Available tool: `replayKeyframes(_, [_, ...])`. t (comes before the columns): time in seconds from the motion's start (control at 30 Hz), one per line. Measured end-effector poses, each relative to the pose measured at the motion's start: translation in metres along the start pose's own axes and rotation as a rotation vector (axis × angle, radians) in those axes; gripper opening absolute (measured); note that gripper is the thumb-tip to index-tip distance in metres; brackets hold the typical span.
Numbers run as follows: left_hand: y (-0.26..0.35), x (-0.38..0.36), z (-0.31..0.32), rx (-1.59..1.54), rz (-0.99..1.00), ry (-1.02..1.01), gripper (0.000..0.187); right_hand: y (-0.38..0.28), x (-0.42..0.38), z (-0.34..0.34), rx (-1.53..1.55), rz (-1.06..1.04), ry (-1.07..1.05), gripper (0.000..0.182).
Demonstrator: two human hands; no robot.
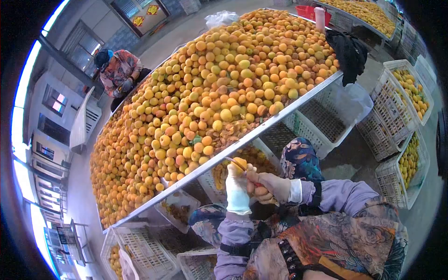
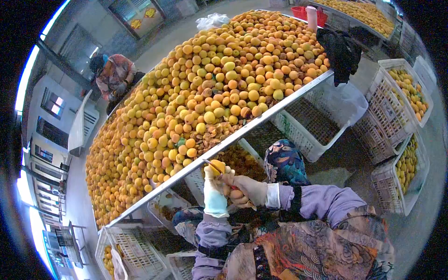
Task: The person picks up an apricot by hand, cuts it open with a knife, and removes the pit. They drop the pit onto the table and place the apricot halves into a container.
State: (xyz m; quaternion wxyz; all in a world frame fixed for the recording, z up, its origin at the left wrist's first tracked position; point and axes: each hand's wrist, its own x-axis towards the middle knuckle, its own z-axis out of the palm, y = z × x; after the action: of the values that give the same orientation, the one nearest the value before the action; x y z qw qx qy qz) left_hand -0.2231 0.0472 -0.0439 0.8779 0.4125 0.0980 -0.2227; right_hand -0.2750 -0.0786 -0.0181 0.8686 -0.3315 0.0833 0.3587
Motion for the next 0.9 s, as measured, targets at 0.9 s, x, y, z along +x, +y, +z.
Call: replayKeyframes(0.9, [-0.008,-0.011,0.002,1.396,1.000,0.223,0.037,0.003,0.069,-0.012,-0.290,-0.682,0.516,0.019])
